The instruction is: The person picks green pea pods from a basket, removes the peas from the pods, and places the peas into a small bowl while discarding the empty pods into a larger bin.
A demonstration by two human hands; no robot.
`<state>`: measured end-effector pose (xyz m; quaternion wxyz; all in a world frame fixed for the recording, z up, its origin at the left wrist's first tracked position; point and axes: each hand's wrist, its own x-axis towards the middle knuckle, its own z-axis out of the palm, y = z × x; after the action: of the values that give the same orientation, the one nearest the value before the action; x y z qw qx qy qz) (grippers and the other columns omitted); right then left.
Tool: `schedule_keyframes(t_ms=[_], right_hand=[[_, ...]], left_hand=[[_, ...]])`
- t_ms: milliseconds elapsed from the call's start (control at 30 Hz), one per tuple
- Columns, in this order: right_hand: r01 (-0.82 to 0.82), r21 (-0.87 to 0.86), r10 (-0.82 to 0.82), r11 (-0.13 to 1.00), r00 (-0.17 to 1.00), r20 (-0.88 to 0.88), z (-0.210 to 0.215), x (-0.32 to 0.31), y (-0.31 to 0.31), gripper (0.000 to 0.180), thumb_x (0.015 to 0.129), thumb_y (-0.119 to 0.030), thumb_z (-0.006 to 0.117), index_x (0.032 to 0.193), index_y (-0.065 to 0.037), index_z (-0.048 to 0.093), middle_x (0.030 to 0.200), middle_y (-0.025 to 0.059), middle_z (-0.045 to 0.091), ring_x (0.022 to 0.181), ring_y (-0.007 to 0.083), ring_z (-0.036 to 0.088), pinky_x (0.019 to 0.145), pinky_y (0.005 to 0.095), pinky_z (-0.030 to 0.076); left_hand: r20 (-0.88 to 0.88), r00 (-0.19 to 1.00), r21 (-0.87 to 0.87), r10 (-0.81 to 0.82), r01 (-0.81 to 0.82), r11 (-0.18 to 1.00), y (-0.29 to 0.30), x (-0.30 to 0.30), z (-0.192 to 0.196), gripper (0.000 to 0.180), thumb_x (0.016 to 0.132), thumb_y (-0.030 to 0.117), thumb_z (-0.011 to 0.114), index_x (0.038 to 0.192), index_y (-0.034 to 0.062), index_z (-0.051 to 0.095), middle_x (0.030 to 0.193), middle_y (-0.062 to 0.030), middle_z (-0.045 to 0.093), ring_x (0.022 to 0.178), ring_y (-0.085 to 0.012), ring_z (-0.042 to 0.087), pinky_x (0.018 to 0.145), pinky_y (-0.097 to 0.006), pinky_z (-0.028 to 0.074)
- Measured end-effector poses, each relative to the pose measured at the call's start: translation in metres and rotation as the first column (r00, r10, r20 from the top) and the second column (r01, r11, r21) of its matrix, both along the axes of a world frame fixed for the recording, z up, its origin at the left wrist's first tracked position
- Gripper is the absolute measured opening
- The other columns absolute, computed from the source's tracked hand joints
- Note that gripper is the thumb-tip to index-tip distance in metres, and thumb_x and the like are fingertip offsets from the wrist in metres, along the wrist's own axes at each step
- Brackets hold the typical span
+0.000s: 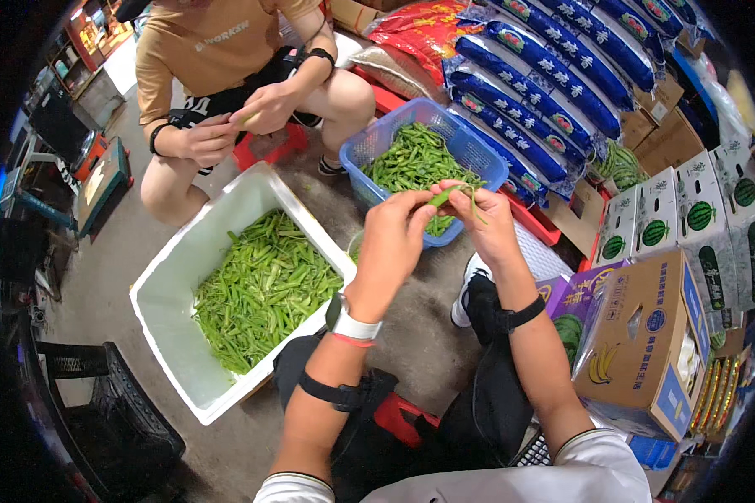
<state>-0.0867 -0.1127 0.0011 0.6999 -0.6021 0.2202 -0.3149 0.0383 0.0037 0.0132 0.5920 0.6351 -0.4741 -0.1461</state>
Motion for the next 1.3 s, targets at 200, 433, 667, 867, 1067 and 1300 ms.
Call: schedule_keyframes(t_ms=[200, 433, 667, 867, 1067, 1300], right_hand=[[-0.045, 0.008, 0.043, 0.999, 0.993, 0.113, -0.001, 0.007, -0.012, 0.030, 0.094, -0.016, 0.061, 0.114, 0.006, 0.062, 0.110, 0.0111, 0.066, 0.093, 0.0154, 0.064, 0.081, 0.0286, 0.054], [-0.014, 0.088, 0.007, 0.996, 0.997, 0.081, -0.017, 0.029, -0.015, 0.027, 0.094, -0.012, 0.059, 0.115, 0.006, 0.062, 0.101, 0.0101, 0.068, 0.080, 0.0132, 0.064, 0.072, 0.0256, 0.054], [0.044, 0.000, -0.044, 0.999, 0.994, -0.096, -0.024, 0.030, -0.013, 0.022, 0.092, -0.013, 0.062, 0.104, 0.004, 0.066, 0.082, 0.0045, 0.066, 0.067, 0.0087, 0.060, 0.062, 0.0220, 0.050], [0.037, -0.091, -0.055, 0.995, 0.978, -0.199, -0.022, 0.029, -0.007, 0.021, 0.090, -0.014, 0.062, 0.100, 0.004, 0.067, 0.074, 0.0035, 0.064, 0.064, 0.0078, 0.059, 0.059, 0.0232, 0.048], [-0.107, -0.162, 0.065, 0.981, 0.968, -0.244, -0.031, 0.014, 0.011, 0.022, 0.089, -0.014, 0.062, 0.098, 0.005, 0.066, 0.071, 0.0043, 0.064, 0.064, 0.0092, 0.060, 0.059, 0.0244, 0.048], [-0.065, -0.224, 0.003, 0.972, 0.964, -0.266, -0.030, 0.007, -0.002, 0.020, 0.087, -0.016, 0.063, 0.095, 0.003, 0.067, 0.070, 0.0043, 0.064, 0.062, 0.0104, 0.060, 0.057, 0.0267, 0.047]], left_hand=[[-0.351, 0.926, 0.051, -0.140, 0.168, 0.984, -0.010, 0.014, 0.000, 0.017, 0.088, 0.006, 0.063, 0.101, -0.0054, 0.063, 0.088, -0.0078, 0.066, 0.080, -0.0125, 0.063, 0.073, -0.027, 0.052], [-0.204, 0.978, 0.248, 0.054, -0.001, 0.969, -0.017, 0.064, -0.016, 0.011, 0.087, 0.006, 0.061, 0.091, -0.0035, 0.063, 0.077, -0.0065, 0.066, 0.071, -0.0115, 0.063, 0.065, -0.025, 0.051], [0.296, 0.947, 0.645, 0.127, -0.296, 0.705, 0.061, 0.148, -0.058, 0.016, 0.076, 0.012, 0.064, 0.082, -0.0011, 0.070, 0.065, -0.0195, 0.063, 0.063, -0.0279, 0.065, 0.063, -0.036, 0.050], [-0.001, 0.991, 0.805, 0.131, -0.077, 0.588, 0.115, 0.189, -0.157, 0.014, 0.076, 0.012, 0.066, 0.078, -0.0005, 0.071, 0.060, -0.0049, 0.061, 0.051, -0.0118, 0.055, 0.048, -0.029, 0.046], [-0.350, 0.922, 0.876, 0.168, 0.259, 0.407, 0.119, 0.190, -0.201, 0.037, 0.075, 0.002, 0.061, 0.111, -0.0006, 0.066, 0.067, -0.0112, 0.064, 0.053, -0.0185, 0.061, 0.048, -0.032, 0.049], [0.193, 0.961, 0.981, -0.199, -0.189, 0.039, 0.077, 0.169, -0.144, 0.039, 0.078, 0.012, 0.060, 0.114, -0.0031, 0.060, 0.098, -0.0218, 0.067, 0.071, -0.0291, 0.070, 0.068, -0.040, 0.054]])
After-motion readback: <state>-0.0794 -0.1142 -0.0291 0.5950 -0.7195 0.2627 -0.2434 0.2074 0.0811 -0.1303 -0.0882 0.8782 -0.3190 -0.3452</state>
